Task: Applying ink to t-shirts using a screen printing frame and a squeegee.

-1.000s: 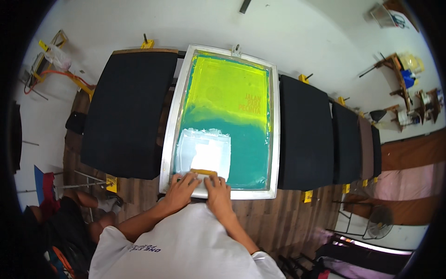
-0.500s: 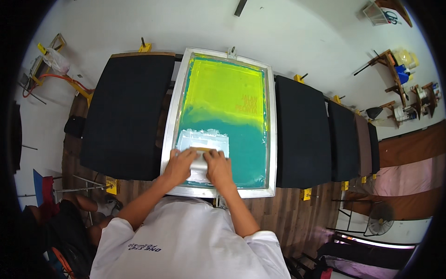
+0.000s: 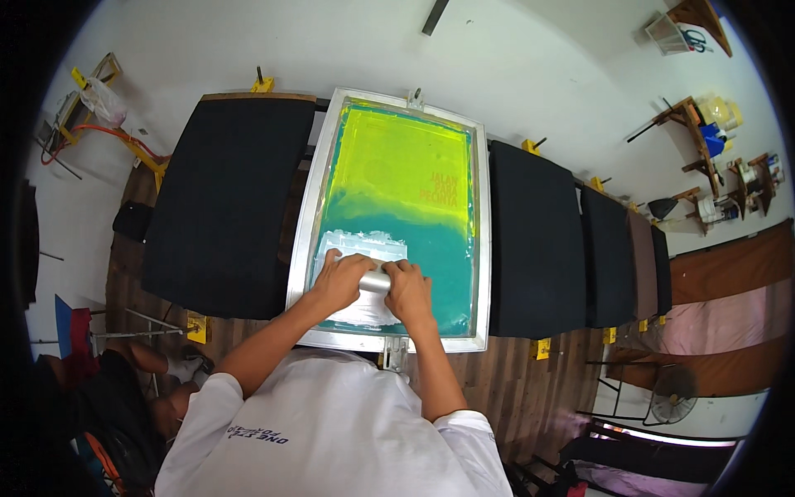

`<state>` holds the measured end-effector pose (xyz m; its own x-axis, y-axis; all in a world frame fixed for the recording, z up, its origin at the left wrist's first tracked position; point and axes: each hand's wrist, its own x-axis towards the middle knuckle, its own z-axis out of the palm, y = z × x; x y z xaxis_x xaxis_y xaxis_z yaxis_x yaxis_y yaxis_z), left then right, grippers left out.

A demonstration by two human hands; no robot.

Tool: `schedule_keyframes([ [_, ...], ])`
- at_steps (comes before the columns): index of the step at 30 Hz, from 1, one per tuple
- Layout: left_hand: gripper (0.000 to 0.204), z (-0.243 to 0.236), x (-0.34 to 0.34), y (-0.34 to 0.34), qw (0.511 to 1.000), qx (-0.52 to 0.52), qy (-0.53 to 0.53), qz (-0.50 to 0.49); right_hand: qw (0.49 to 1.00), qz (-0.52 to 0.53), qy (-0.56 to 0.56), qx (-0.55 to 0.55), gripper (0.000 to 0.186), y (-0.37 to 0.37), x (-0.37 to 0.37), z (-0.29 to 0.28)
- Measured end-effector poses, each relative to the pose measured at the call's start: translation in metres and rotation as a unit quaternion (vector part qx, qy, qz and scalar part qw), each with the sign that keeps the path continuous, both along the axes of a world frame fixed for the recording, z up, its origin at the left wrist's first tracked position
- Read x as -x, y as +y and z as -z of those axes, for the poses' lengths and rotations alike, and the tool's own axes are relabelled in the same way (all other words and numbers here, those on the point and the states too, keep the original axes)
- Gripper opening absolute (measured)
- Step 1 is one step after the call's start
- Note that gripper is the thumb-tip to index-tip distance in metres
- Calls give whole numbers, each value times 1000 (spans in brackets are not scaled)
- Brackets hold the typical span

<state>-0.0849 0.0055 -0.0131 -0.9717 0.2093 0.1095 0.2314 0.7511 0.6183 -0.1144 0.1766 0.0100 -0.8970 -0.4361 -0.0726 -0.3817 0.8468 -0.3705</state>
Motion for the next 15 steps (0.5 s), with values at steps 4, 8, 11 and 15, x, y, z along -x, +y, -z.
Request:
schedule_keyframes([
  [4, 39, 7, -11, -7, 999, -12, -8, 44, 1000, -5, -11, 14, 51, 1, -26, 13],
  [8, 43, -3, -65, -11, 993, 37, -72, 84, 998, -23, -66, -7, 56, 1, -78, 1],
  [11, 44, -15, -80, -11, 993, 32, -85, 72, 995, -42, -88, -6, 54, 4, -76, 0],
  [15, 46, -16, -50, -14, 999, 9, -50, -7, 998, -50, -33, -25, 48, -12, -38, -15],
])
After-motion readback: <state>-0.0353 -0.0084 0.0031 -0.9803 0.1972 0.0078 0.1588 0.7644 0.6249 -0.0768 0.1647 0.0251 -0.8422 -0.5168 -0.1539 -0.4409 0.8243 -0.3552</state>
